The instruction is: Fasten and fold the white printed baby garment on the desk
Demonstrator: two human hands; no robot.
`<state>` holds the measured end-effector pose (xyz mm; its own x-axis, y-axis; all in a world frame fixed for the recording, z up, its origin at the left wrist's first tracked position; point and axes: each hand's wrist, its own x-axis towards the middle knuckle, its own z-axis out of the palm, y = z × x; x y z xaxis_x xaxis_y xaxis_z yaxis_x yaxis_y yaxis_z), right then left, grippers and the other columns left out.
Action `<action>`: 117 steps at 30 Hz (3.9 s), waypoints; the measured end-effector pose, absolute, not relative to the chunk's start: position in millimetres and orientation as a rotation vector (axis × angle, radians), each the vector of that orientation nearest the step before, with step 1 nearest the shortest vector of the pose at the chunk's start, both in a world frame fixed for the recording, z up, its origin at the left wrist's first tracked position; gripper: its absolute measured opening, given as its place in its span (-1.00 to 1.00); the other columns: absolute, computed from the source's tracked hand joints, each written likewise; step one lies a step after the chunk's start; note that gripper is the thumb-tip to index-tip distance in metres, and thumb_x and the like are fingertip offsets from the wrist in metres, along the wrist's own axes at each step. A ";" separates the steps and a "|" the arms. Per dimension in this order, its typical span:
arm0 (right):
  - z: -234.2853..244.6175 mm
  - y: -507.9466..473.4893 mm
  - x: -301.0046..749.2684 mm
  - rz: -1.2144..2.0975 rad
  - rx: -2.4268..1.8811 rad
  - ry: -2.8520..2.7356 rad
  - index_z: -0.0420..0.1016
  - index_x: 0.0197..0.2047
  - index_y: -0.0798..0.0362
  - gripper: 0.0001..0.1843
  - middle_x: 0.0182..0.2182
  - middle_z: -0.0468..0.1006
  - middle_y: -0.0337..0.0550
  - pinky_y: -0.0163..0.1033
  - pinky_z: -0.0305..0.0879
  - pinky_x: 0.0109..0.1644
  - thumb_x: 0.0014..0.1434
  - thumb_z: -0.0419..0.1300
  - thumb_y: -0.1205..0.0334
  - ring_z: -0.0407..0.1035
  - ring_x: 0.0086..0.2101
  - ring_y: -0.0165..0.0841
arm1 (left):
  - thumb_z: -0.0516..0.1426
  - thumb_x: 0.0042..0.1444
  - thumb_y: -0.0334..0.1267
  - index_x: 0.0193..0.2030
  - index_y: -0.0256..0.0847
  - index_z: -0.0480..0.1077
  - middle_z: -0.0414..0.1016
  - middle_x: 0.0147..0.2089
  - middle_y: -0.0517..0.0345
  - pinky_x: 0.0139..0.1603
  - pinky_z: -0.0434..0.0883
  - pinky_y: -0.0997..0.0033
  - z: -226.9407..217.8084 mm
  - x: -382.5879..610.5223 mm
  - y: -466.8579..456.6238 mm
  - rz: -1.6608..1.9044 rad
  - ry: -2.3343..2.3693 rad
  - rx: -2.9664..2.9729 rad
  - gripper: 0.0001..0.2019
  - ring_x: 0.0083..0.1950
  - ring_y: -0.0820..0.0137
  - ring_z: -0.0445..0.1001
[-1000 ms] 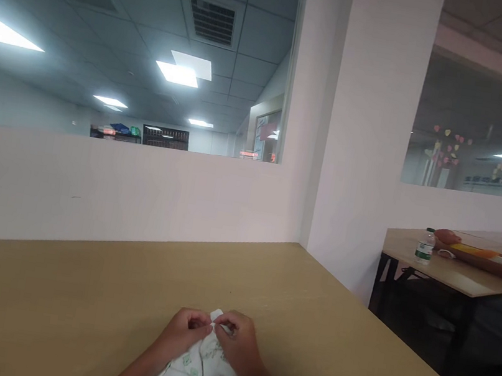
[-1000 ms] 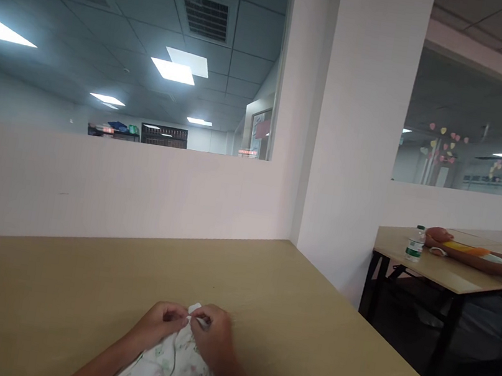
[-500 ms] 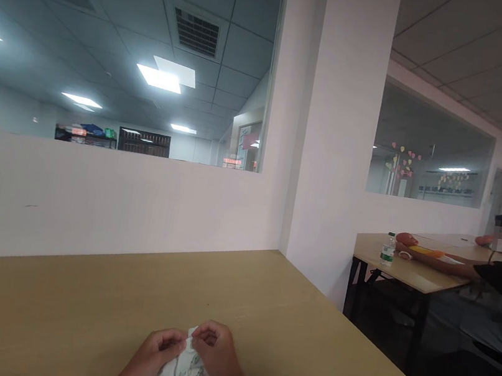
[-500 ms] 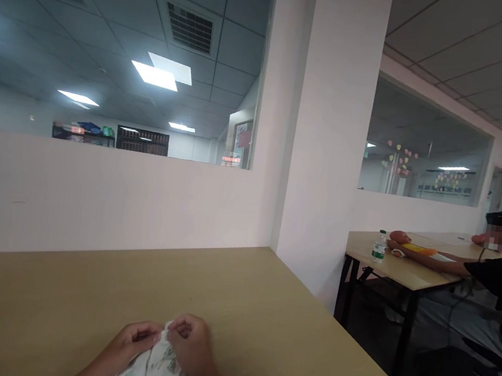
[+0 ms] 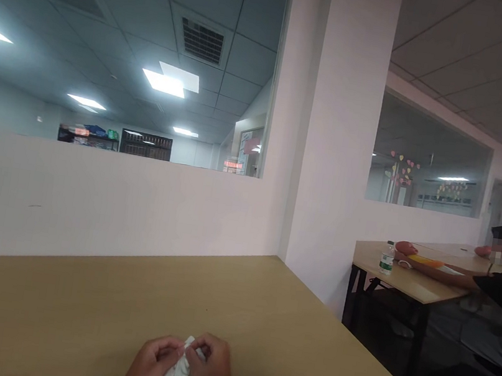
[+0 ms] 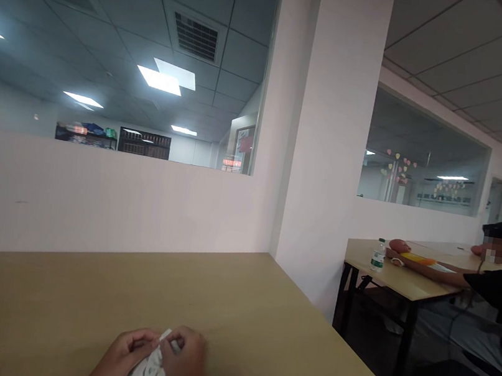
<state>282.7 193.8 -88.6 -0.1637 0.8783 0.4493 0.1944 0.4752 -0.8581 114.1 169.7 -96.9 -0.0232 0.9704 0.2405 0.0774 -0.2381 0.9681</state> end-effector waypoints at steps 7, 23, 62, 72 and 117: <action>-94.8 205.5 288.4 0.934 -0.763 -1.678 0.47 -0.36 0.09 -0.88 -0.32 0.53 -0.10 -0.27 0.31 -0.15 0.08 0.16 0.23 0.42 -0.24 -0.28 | 0.35 -0.11 0.30 -0.27 -0.32 0.59 0.61 -0.21 -0.13 -0.03 0.40 0.28 -90.8 123.0 164.6 1.419 1.201 1.378 -0.38 -0.09 0.10 0.54; -95.1 210.5 290.7 0.652 -0.941 -1.811 0.39 -0.40 0.10 -0.97 -0.32 0.46 -0.12 -0.22 0.22 -0.06 0.06 0.15 0.34 0.35 -0.21 -0.28 | 0.12 0.11 -0.01 -0.33 -0.25 0.53 0.52 -0.35 0.04 -0.20 0.33 0.35 -83.1 128.0 160.5 1.337 1.566 1.731 -0.68 -0.29 0.26 0.45; -69.4 171.9 316.8 0.501 -1.065 -2.130 0.50 -0.37 0.07 -0.92 -0.31 0.55 -0.20 -0.30 0.21 -0.17 -0.01 0.30 0.33 0.39 -0.27 -0.34 | 0.02 0.29 -0.39 -0.21 -0.17 0.47 0.46 -0.12 0.11 0.07 0.17 0.19 -86.0 109.2 155.2 1.043 1.879 2.306 -0.80 0.01 0.23 0.36; -68.0 167.5 314.0 0.453 -1.154 -2.148 0.46 -0.44 0.05 -0.92 -0.36 0.56 -0.22 -0.26 0.19 -0.18 -0.09 0.27 0.36 0.42 -0.29 -0.32 | 0.03 0.30 -0.38 -0.24 -0.18 0.48 0.47 -0.14 0.11 0.09 0.16 0.18 -91.0 106.0 157.4 0.995 1.871 2.329 -0.81 -0.01 0.24 0.38; -67.9 182.3 307.1 0.791 -0.953 -1.755 0.37 -0.51 0.13 -0.90 -0.57 0.33 -0.33 -0.38 0.08 -0.40 -0.06 0.08 0.48 0.22 -0.49 -0.48 | 0.06 0.10 -0.27 -0.41 -0.24 0.38 0.42 -0.38 0.16 -0.25 0.19 0.39 -76.9 128.3 142.9 0.922 1.510 2.107 -0.86 -0.31 0.37 0.33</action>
